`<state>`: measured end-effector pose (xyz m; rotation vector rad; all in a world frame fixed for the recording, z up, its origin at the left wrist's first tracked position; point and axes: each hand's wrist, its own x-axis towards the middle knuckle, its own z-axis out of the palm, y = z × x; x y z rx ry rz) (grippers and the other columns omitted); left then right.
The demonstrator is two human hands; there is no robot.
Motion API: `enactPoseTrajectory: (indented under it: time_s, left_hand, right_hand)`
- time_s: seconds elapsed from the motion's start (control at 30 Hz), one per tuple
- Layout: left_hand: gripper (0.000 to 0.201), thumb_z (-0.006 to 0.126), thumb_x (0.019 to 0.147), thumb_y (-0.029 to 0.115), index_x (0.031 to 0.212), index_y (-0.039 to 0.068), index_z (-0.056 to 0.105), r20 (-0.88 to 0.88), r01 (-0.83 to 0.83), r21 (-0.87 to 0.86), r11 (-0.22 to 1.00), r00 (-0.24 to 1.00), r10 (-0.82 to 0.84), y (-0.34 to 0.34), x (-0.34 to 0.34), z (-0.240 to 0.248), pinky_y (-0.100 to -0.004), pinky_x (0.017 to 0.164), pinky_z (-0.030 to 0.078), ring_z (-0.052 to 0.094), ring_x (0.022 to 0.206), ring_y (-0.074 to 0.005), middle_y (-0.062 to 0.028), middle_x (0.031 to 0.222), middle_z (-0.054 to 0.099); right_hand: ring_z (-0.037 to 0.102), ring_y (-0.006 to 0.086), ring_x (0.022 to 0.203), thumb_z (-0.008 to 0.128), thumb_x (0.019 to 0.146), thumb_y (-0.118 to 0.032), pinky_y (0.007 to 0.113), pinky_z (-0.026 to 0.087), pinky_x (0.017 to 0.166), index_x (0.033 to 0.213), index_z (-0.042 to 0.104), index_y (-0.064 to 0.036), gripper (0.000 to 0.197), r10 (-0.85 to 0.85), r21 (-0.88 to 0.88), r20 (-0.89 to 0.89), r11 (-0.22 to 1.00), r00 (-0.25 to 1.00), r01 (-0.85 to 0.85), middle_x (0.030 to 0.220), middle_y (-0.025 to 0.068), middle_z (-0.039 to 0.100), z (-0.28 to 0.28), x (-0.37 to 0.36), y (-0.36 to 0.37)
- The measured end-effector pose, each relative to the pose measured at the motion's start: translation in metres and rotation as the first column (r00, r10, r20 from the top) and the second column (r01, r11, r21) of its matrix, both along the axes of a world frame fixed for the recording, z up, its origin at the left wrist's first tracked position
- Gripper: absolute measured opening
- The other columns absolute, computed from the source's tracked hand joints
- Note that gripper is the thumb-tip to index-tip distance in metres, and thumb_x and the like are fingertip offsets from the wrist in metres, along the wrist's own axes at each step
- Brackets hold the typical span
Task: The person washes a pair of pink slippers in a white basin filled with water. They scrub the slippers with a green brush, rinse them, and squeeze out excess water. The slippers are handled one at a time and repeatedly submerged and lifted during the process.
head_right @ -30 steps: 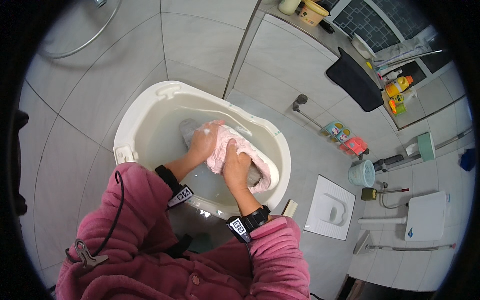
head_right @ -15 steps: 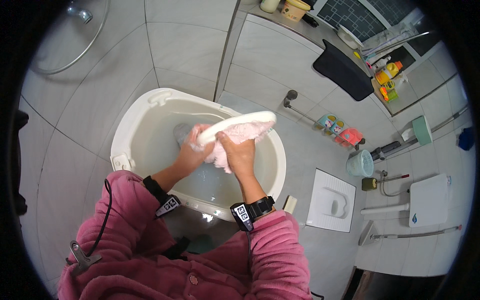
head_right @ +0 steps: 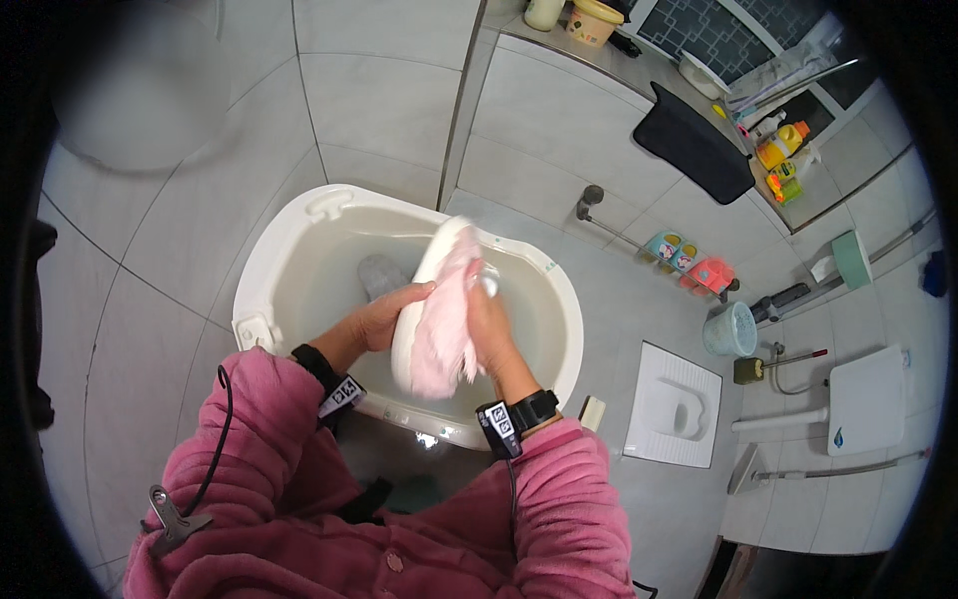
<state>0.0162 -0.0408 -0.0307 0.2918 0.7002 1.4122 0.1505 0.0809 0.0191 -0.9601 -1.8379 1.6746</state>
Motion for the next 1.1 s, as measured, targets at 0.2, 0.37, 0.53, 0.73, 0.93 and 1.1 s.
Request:
enactPoseTrajectory:
  time_s: [0.2,0.37,0.53,0.73,0.93,1.1]
  left_hand:
    - [0.086,0.068,0.089,0.017,0.159,0.013,0.018,-0.387,-0.297,0.030,0.954,0.877,0.285,0.002,0.033,0.016,-0.0372,0.109,0.041,0.049,0.130,-0.0240,-0.0130,0.147,0.045]
    - [0.104,0.072,0.084,0.014,0.163,0.013,0.005,-0.794,-0.170,0.281,0.944,0.512,0.328,0.006,0.054,0.021,-0.0360,0.117,0.026,0.029,0.143,-0.0214,-0.0112,0.156,0.032]
    - [0.099,0.073,0.088,0.027,0.163,0.026,0.008,-0.592,-0.358,0.083,0.930,0.733,0.335,0.017,0.035,0.010,-0.0382,0.112,0.036,0.046,0.135,-0.0258,-0.0134,0.151,0.044]
    - [0.106,0.072,0.085,0.021,0.163,0.018,0.001,-0.878,-0.180,0.275,0.945,0.354,0.323,0.013,0.049,0.006,-0.0367,0.115,0.031,0.036,0.143,-0.0238,-0.0119,0.158,0.032]
    - [0.107,0.066,0.079,0.011,0.164,0.015,0.000,-0.640,-0.170,0.291,0.941,0.697,0.324,0.017,0.064,0.016,-0.0379,0.117,0.029,0.034,0.142,-0.0237,-0.0114,0.158,0.030]
    - [0.101,0.070,0.078,0.012,0.162,0.019,0.014,-0.572,-0.191,0.066,0.979,0.797,0.194,0.005,0.027,0.022,-0.0388,0.112,0.037,0.042,0.136,-0.0233,-0.0099,0.149,0.042]
  right_hand:
    - [0.064,0.0343,0.111,0.044,0.104,-0.052,0.040,0.048,0.095,0.127,0.057,0.0121,0.070,0.123,0.263,0.152,0.951,0.981,-0.160,0.116,0.0278,0.067,0.004,0.002,-0.002]
    - [0.067,0.0364,0.105,0.034,0.107,-0.051,0.041,0.051,0.089,0.124,0.060,0.0100,0.068,-0.121,-0.194,0.070,0.972,0.990,0.133,0.110,0.0263,0.069,-0.003,-0.008,0.003]
    - [0.062,0.0357,0.101,0.044,0.105,-0.037,0.045,0.048,0.091,0.133,0.043,0.0072,0.052,-0.032,0.493,-0.074,0.868,0.997,0.064,0.111,0.0270,0.062,-0.023,-0.005,-0.047]
    - [0.065,0.0386,0.093,0.041,0.106,-0.046,0.047,0.051,0.081,0.115,0.055,0.0075,0.057,-0.008,0.194,0.002,0.981,1.000,0.008,0.101,0.0259,0.064,-0.001,-0.005,-0.015]
    - [0.067,0.0257,0.088,0.033,0.107,-0.055,0.039,0.053,0.078,0.110,0.065,0.0000,0.063,-0.207,-0.584,-0.143,0.807,0.968,0.086,0.099,0.0150,0.068,0.008,-0.013,0.013]
    - [0.064,0.0354,0.102,0.035,0.108,-0.044,0.045,0.049,0.092,0.129,0.053,0.0007,0.053,0.042,0.156,-0.240,0.988,0.970,-0.004,0.114,0.0206,0.064,-0.011,-0.004,-0.026]
